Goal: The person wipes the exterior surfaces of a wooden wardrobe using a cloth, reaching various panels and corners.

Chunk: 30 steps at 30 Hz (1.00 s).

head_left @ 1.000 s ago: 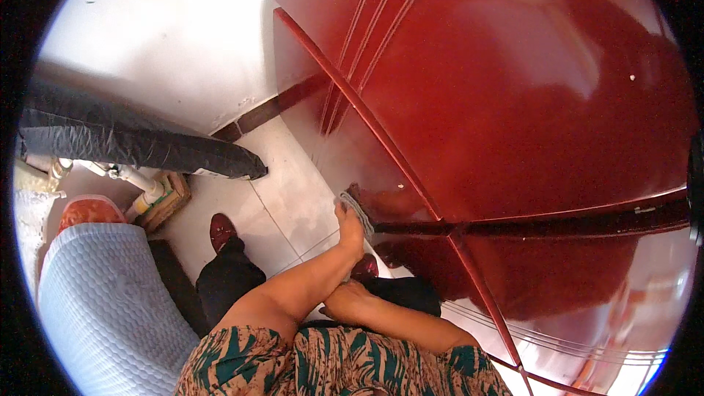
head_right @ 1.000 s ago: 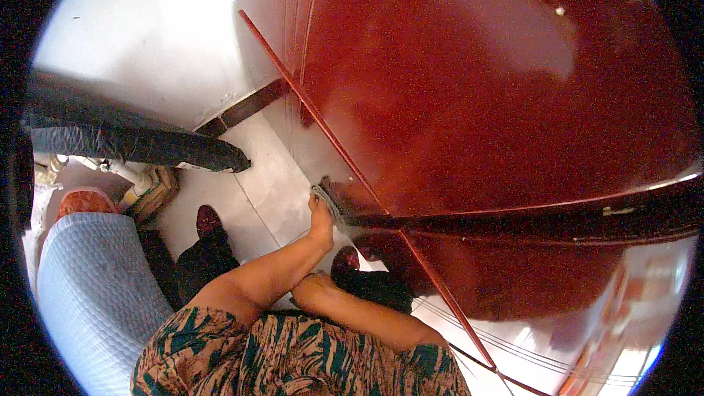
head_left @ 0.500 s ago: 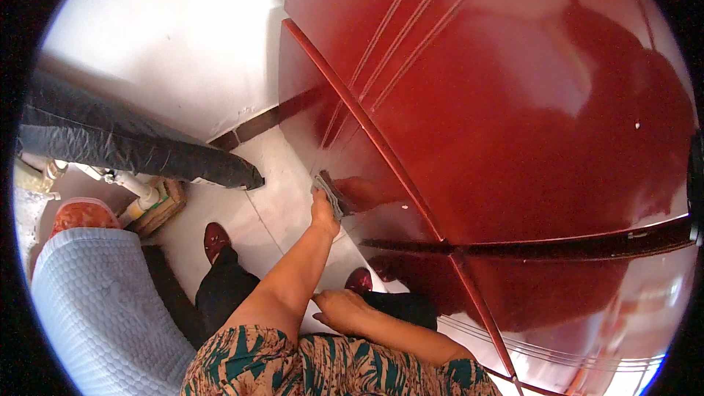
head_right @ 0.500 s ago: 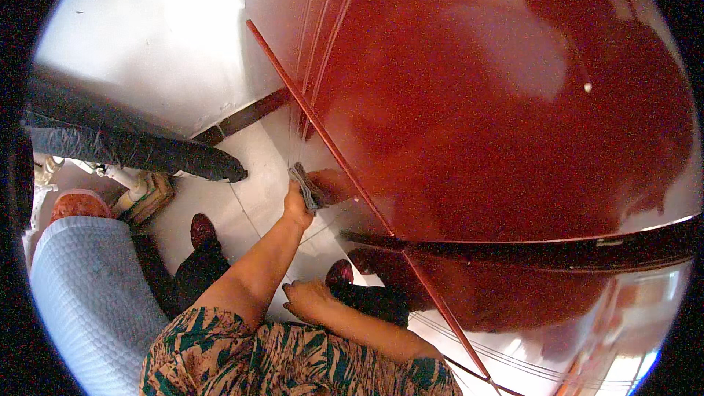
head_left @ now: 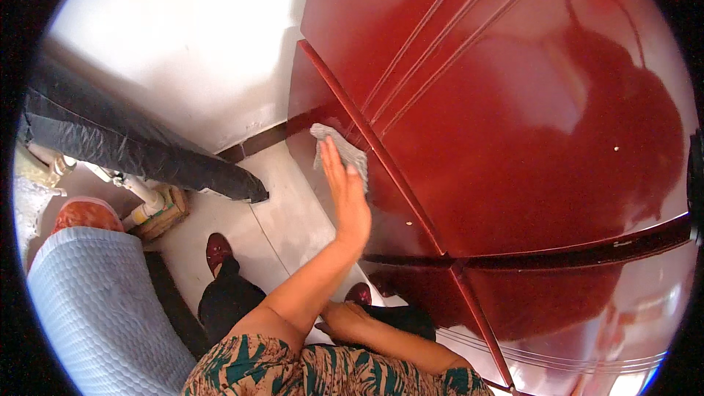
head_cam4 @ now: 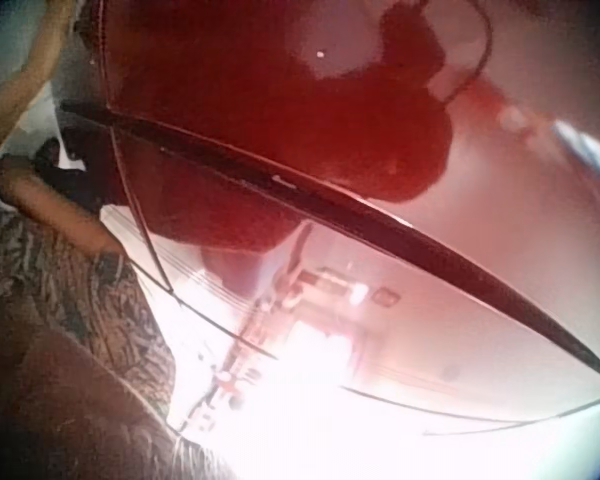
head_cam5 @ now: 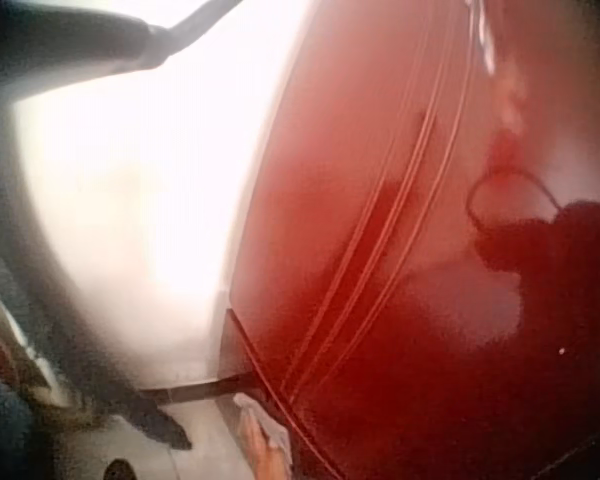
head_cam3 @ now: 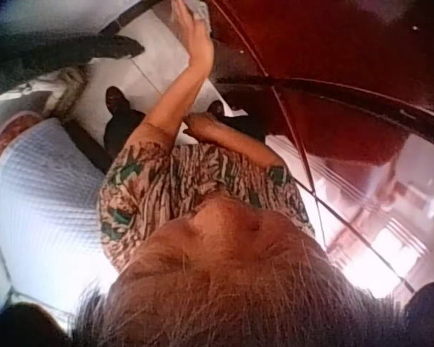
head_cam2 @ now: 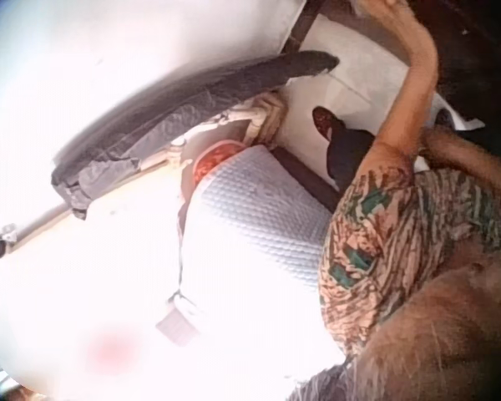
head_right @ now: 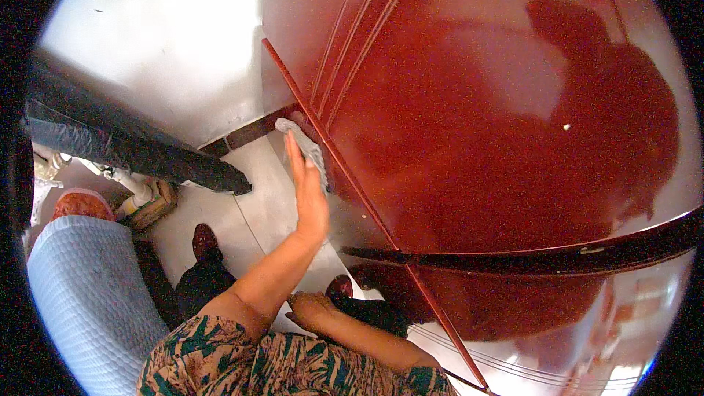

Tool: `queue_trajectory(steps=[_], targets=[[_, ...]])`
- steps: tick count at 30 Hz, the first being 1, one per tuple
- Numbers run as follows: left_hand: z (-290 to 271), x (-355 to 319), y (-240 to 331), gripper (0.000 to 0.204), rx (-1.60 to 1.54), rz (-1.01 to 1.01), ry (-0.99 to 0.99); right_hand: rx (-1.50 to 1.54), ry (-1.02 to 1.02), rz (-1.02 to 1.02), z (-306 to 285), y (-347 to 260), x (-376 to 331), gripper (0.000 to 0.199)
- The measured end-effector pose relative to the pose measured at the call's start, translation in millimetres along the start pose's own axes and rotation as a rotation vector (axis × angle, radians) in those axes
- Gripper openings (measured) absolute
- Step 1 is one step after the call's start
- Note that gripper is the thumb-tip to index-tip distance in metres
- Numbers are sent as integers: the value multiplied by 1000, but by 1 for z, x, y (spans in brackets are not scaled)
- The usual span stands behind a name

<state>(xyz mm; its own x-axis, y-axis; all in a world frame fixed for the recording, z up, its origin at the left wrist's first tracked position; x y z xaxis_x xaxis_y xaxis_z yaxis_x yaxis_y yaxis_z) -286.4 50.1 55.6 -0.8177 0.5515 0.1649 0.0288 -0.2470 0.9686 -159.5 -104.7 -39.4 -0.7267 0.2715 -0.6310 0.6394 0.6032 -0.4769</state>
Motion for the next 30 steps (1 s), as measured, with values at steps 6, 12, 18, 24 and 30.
queue_trajectory(steps=[6, 12, 18, 24, 30], targets=[[16, -58, 59, 58, 60, 352, -135, 73, 84, -46, -2, 1, 3, 28], [13, -28, 39, 58, 64, 312, -60, 27, -41, -10, -21, -20, -12, 37], [-4, 72, 13, 57, -2, 186, -14, -80, -73, -124, -3, -15, -5, 44], [-19, 93, -1, 58, -25, -16, -50, -61, -78, -110, -6, -15, -9, 46], [-34, 49, -162, 67, -215, -500, -4, -66, -45, -143, -3, -18, -6, 46]])
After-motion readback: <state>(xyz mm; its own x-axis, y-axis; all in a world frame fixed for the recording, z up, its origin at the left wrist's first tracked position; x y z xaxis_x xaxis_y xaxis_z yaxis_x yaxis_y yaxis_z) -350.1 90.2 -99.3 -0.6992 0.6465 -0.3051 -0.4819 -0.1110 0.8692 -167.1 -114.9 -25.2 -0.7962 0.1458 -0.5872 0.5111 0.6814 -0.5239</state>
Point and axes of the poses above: each hand's wrist, its own x-axis towards the middle knuckle, its own z-axis out of the palm, y = z × x, the point moved 6 cm from there along x, towards the middle knuckle, and after that the axes turned 5 degrees about y, right-handed, at the moved point
